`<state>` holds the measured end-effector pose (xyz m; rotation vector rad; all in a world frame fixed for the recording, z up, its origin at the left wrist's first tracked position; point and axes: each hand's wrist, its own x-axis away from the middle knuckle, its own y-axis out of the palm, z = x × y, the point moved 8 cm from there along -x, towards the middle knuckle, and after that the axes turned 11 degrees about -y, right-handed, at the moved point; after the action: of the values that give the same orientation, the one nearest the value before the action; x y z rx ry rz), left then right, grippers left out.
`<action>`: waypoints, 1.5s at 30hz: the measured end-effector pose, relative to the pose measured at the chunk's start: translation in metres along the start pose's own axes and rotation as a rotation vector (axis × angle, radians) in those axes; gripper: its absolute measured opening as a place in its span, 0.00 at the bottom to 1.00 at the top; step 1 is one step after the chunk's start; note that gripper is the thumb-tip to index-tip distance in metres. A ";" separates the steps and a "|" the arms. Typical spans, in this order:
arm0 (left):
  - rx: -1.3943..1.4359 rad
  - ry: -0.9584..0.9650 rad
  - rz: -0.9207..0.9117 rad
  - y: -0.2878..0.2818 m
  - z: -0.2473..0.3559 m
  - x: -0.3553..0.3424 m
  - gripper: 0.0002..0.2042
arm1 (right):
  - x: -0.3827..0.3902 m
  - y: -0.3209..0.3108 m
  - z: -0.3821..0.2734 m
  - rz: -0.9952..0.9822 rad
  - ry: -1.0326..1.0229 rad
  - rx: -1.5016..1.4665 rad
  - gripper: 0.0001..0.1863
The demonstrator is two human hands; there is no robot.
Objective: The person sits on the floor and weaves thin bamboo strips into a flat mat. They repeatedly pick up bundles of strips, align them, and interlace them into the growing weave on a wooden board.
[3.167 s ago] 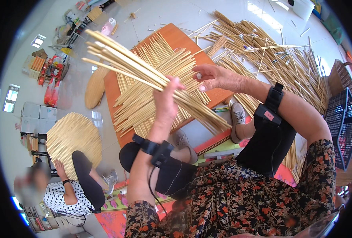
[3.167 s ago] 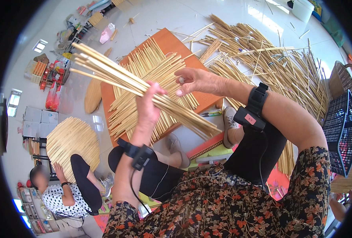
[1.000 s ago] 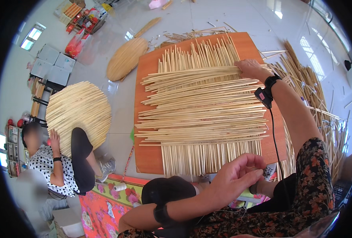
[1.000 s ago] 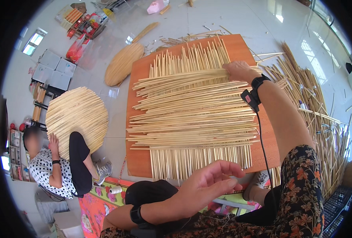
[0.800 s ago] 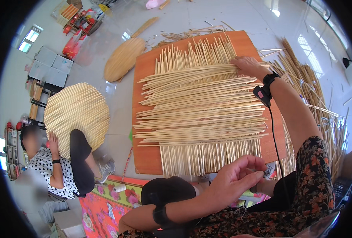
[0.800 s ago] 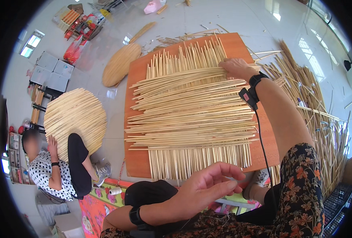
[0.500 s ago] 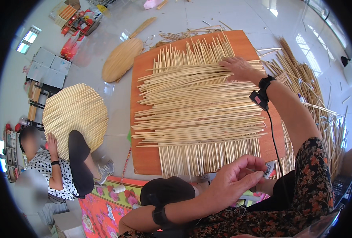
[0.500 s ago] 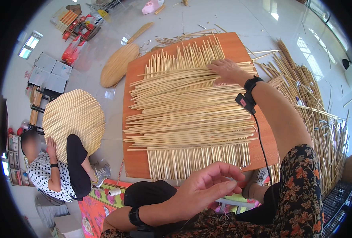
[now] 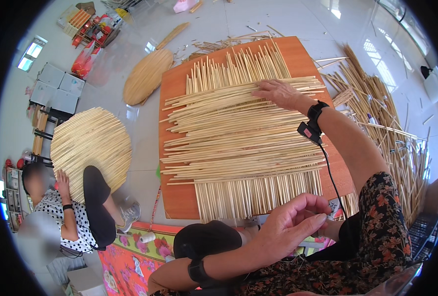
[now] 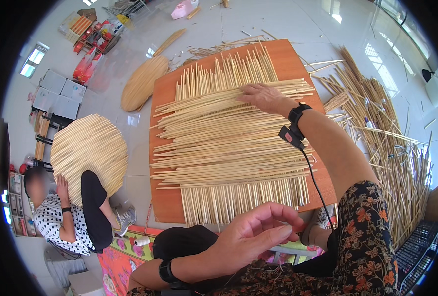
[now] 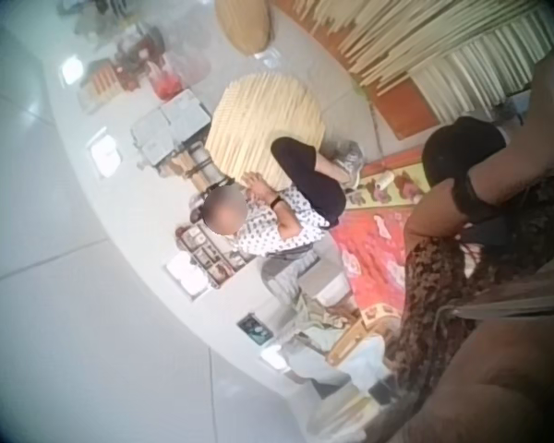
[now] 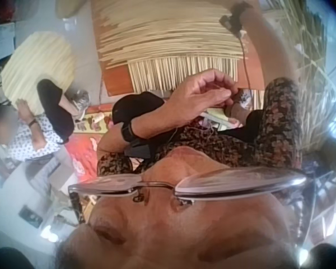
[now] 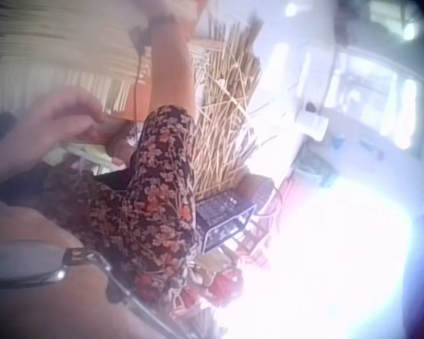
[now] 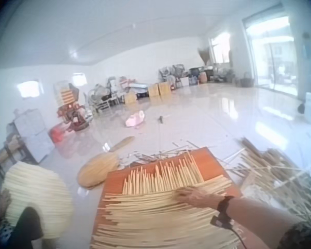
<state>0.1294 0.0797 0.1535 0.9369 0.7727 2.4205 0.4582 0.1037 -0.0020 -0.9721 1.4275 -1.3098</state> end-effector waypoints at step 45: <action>-1.897 0.023 1.046 -0.286 0.111 -0.148 0.45 | 0.199 -0.202 -0.297 -0.156 0.039 -0.392 0.09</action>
<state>0.3627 0.2495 -0.0284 0.3250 -2.1754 2.2788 0.1131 -0.0366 0.1720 -1.3440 1.7052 -1.1846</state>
